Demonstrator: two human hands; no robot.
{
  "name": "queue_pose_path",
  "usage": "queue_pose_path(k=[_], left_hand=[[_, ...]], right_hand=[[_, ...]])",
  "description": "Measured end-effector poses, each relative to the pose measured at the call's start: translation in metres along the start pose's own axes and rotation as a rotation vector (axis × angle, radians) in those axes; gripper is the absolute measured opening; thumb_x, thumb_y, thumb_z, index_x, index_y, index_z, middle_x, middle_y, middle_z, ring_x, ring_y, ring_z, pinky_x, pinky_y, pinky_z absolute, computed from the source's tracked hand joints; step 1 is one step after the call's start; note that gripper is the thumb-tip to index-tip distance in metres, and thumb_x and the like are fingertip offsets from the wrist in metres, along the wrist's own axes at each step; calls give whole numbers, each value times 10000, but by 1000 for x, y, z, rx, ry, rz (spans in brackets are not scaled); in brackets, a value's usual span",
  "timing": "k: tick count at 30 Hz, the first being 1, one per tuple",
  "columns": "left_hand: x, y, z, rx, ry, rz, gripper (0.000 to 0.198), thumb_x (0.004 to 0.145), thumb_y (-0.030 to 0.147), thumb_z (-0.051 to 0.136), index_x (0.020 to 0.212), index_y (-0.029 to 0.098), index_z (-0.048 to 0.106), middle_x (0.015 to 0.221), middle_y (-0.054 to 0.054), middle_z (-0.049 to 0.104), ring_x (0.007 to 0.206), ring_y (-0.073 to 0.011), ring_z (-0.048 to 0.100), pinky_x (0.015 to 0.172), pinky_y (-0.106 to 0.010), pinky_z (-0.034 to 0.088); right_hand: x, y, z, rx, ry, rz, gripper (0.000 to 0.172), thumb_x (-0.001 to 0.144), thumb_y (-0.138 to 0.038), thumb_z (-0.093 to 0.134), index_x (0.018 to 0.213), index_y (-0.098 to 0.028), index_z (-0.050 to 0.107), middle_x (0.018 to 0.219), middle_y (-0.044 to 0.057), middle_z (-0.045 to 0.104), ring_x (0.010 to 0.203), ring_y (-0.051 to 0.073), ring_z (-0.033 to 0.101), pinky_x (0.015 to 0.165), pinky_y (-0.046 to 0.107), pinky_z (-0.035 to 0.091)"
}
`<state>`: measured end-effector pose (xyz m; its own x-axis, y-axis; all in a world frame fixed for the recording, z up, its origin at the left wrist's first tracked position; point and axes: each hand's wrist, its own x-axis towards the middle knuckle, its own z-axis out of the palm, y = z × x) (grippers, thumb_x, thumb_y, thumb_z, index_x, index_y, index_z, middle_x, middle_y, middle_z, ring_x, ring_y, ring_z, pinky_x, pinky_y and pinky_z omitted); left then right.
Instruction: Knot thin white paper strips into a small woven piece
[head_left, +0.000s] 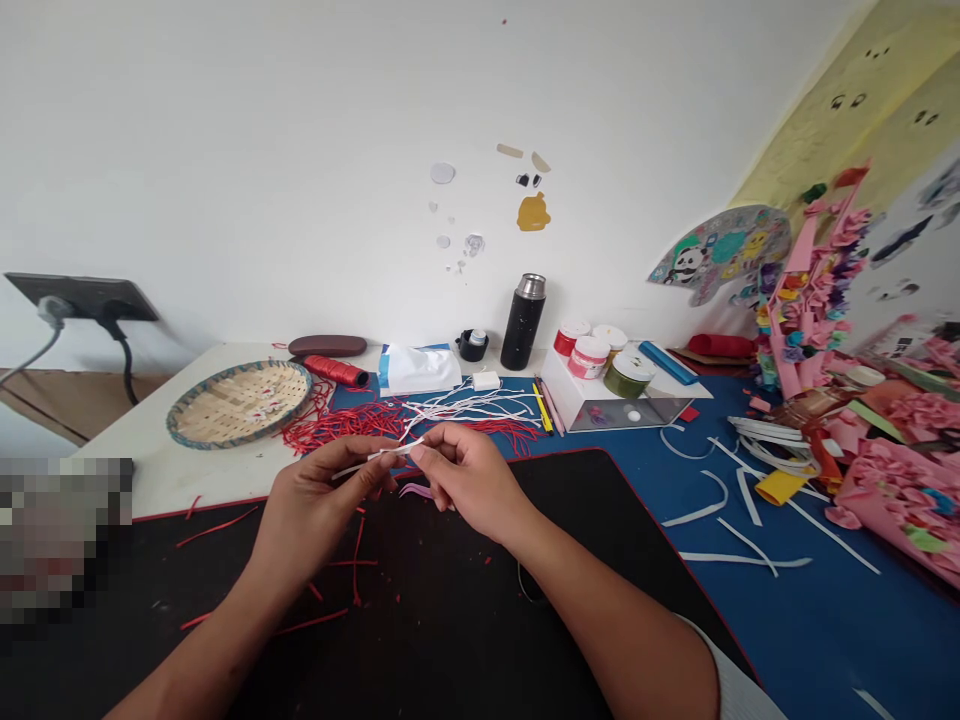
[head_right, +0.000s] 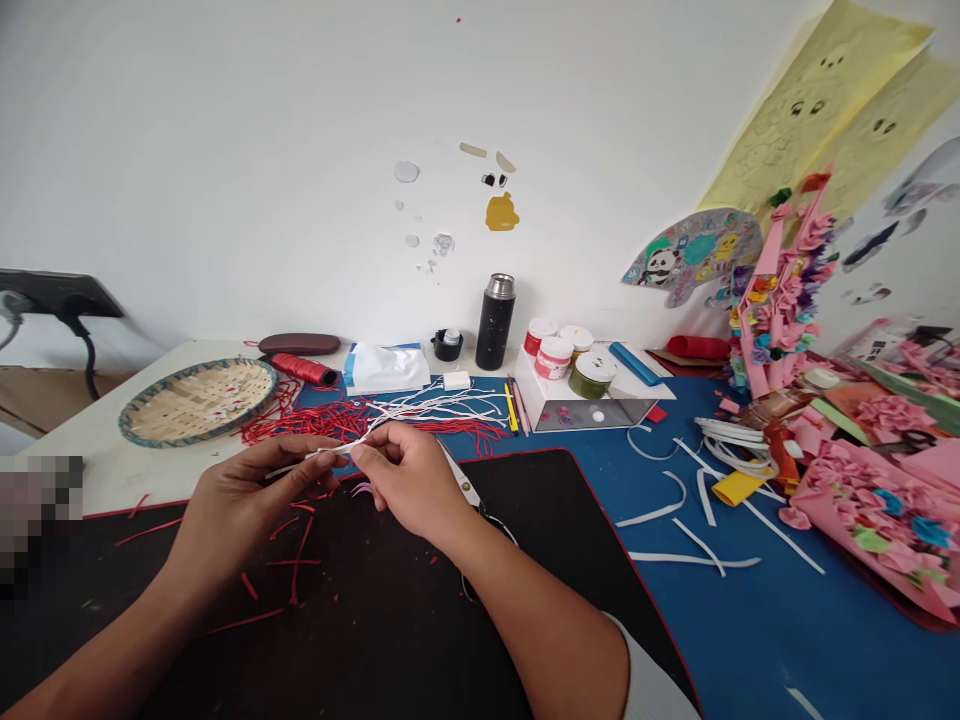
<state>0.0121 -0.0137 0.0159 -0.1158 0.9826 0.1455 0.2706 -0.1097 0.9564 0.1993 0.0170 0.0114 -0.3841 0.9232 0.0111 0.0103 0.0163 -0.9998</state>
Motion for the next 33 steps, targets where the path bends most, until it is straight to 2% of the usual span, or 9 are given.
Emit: queue_pose_path(k=[7, 13, 19, 24, 33], left_hand=[[0, 1, -3, -24, 20, -28, 325, 776, 503, 831, 951, 230, 817, 824, -44, 820, 707, -225, 730, 659, -299, 561], [-1, 4, 1, 34, 6, 42, 298, 765, 520, 825, 900, 254, 832, 864, -49, 837, 785, -264, 753, 727, -339, 598], [-2, 3, 1, -1, -19, 51, 278, 768, 503, 831, 902, 259, 835, 848, -44, 838, 779, -260, 769, 746, -339, 613], [-2, 4, 3, -37, -73, 36, 251, 780, 482, 829, 892, 258, 833, 830, -43, 837, 731, -242, 769, 696, -315, 618], [-1, 3, 3, 30, -89, 37, 292, 801, 510, 797, 919, 246, 834, 870, -62, 841, 768, -256, 761, 703, -330, 614]], right_hand=[[2, -1, -2, 106, -29, 3, 342, 950, -539, 646, 956, -200, 609, 582, -70, 553, 433, 75, 467, 444, 210, 334], [1, -2, -3, 135, -54, 9, 441, 936, -638, 634, 965, -200, 608, 664, -42, 589, 470, 82, 557, 420, 203, 321], [0, -1, 0, 74, -74, 30, 342, 967, -539, 628, 945, -198, 609, 657, -47, 595, 463, 77, 543, 452, 204, 364], [-2, -4, 1, 51, -51, 37, 231, 982, -420, 616, 945, -192, 620, 636, -52, 588, 464, 81, 540, 471, 208, 379], [-1, 1, 0, -50, -7, 13, 234, 978, -417, 617, 940, -190, 656, 561, -61, 568, 462, 91, 514, 508, 220, 390]])
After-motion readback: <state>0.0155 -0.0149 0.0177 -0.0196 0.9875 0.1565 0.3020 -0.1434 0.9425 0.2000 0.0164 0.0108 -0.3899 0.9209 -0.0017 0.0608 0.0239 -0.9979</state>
